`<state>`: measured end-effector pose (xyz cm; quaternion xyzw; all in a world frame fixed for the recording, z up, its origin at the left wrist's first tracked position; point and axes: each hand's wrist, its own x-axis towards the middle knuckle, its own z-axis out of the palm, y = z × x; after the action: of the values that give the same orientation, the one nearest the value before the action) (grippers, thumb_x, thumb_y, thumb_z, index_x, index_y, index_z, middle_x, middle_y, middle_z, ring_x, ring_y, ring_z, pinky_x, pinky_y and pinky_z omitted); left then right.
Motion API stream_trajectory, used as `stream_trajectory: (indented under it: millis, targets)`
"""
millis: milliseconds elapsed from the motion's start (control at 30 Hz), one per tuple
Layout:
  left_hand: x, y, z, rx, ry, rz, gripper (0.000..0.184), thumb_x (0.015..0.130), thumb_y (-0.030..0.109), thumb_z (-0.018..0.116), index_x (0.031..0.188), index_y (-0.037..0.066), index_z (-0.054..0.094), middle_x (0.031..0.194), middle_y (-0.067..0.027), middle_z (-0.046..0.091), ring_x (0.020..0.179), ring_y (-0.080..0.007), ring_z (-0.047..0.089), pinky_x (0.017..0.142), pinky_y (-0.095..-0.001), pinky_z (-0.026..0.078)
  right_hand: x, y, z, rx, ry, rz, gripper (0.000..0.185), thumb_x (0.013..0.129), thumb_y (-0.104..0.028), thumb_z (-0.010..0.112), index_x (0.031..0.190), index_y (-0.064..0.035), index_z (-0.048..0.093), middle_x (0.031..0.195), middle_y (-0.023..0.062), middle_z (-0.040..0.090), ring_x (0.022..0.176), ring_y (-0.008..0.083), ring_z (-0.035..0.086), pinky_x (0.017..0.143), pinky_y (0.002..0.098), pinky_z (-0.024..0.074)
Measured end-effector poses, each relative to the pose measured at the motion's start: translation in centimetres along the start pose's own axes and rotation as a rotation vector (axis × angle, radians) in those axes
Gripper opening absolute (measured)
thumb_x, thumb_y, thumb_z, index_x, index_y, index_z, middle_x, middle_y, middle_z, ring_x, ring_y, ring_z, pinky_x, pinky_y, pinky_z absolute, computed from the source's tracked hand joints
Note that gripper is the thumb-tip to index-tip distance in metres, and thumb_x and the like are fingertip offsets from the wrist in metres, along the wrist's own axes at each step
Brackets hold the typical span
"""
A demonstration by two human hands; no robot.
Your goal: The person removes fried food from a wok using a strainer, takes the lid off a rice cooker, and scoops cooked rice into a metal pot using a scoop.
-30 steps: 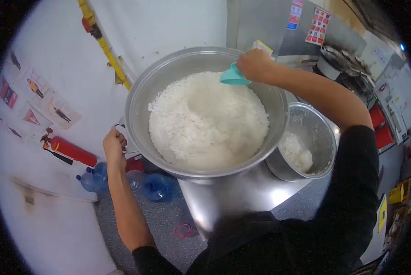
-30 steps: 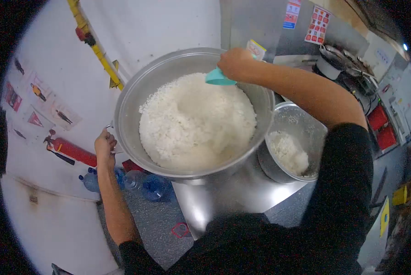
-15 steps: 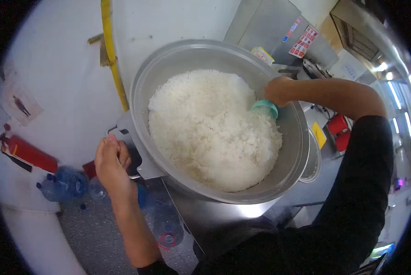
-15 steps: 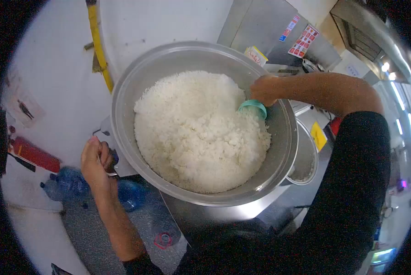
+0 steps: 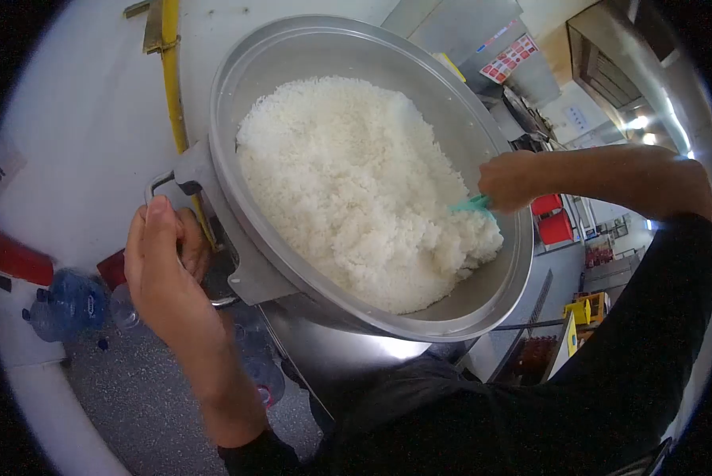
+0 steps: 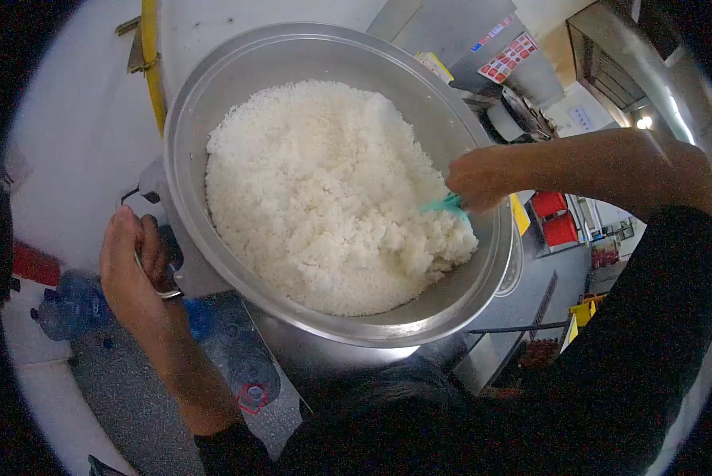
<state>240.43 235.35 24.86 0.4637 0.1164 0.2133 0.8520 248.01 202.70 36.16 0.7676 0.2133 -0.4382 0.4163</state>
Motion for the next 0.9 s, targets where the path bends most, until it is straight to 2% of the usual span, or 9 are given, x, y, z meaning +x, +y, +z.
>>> stream_trajectory:
  millis: [133,300,400,633,667,733,800,833,900]
  targets:
    - [0.1,0.0,-0.1,-0.015,0.010,-0.050,0.031,0.092,0.020,0.047,0.064,0.011,0.036,0.054,0.0042,0.030,0.048,-0.0037,0.022,0.045,-0.0214,0.018,-0.4,-1.2,-0.2,0.085,-0.058,0.022,0.033,0.079,-0.027,0.052,0.073,0.0035,0.064,0.075,0.0228,0.062,0.073,0.0385,0.062,0.068,0.0443,0.0495]
    - [0.1,0.0,0.4,0.000,0.106,-0.043,0.031,0.092,0.018,0.046,0.064,0.011,0.035,0.056,0.0047,0.028,0.050,-0.0037,0.022,0.045,-0.0215,0.018,-1.1,-2.0,1.7,0.138,-0.045,-0.152,0.027,0.073,-0.022,0.053,0.072,0.0025,0.063,0.070,0.0232,0.061,0.071,0.0389,0.061,0.066,0.0452,0.0484]
    - [0.2,-0.1,-0.4,-0.062,-0.008,-0.044,0.030,0.091,0.018,0.047,0.065,0.011,0.036,0.056,0.0045,0.029,0.049,-0.0035,0.022,0.045,-0.0213,0.018,-1.9,-3.0,2.0,0.300,-0.095,-0.099,0.025,0.070,-0.019,0.055,0.074,0.0032,0.064,0.071,0.0242,0.061,0.072,0.0386,0.061,0.068,0.0447,0.0482]
    - [0.0,0.0,-0.2,-0.029,0.008,-0.032,0.025,0.092,0.021,0.047,0.070,0.011,0.039,0.056,0.0051,0.027,0.048,-0.0045,0.023,0.045,-0.0225,0.019,-2.6,-5.0,0.9,0.452,0.018,-0.083,0.025,0.065,-0.014,0.057,0.082,0.0035,0.065,0.072,0.0257,0.060,0.075,0.0391,0.061,0.069,0.0434,0.0483]
    - [0.1,-0.1,-0.4,-0.030,-0.008,-0.041,0.025,0.092,0.021,0.047,0.070,0.012,0.039,0.056,0.0053,0.027,0.049,-0.0045,0.023,0.045,-0.0225,0.018,-2.3,-5.4,0.5,0.467,0.042,-0.089,0.022,0.069,-0.014,0.055,0.074,0.0059,0.062,0.064,0.0211,0.059,0.060,0.0320,0.060,0.055,0.0399,0.0479]
    - [0.2,-0.3,-0.5,-0.027,-0.019,-0.028,0.025,0.092,0.021,0.046,0.069,0.012,0.039,0.056,0.0056,0.027,0.049,-0.0045,0.023,0.045,-0.0225,0.018,-2.2,-5.8,-0.5,0.473,0.086,-0.100,0.025,0.072,-0.015,0.052,0.066,0.0084,0.059,0.055,0.0166,0.058,0.045,0.0249,0.058,0.040,0.0365,0.0475]
    - [0.3,-0.5,-0.4,-0.044,-0.011,0.000,0.025,0.091,0.020,0.047,0.069,0.012,0.039,0.056,0.0059,0.028,0.048,-0.0044,0.023,0.045,-0.0227,0.018,-3.5,-6.6,-2.7,0.846,-0.004,-0.098,0.024,0.076,-0.016,0.056,0.060,0.0018,0.054,0.048,0.0077,0.050,0.039,0.0171,0.049,0.033,0.0312,0.0386]
    - [0.2,-0.3,-0.4,-0.035,-0.014,0.021,0.025,0.091,0.020,0.047,0.069,0.012,0.039,0.056,0.0059,0.028,0.048,-0.0044,0.023,0.045,-0.0227,0.018,-3.2,-6.3,-2.4,0.846,0.019,-0.109,0.024,0.076,-0.016,0.056,0.060,0.0018,0.054,0.048,0.0077,0.050,0.039,0.0171,0.049,0.033,0.0312,0.0386]
    - [0.1,0.2,-0.4,-0.025,-0.021,-0.023,0.025,0.089,0.015,0.047,0.066,0.010,0.038,0.057,0.0036,0.031,0.048,-0.0043,0.025,0.044,-0.0216,0.020,-2.5,-5.2,-2.3,1.077,0.005,-0.280,0.007,0.067,-0.003,0.053,0.063,0.0002,0.048,0.057,0.0088,0.047,0.039,0.0145,0.045,0.032,0.0282,0.0341]
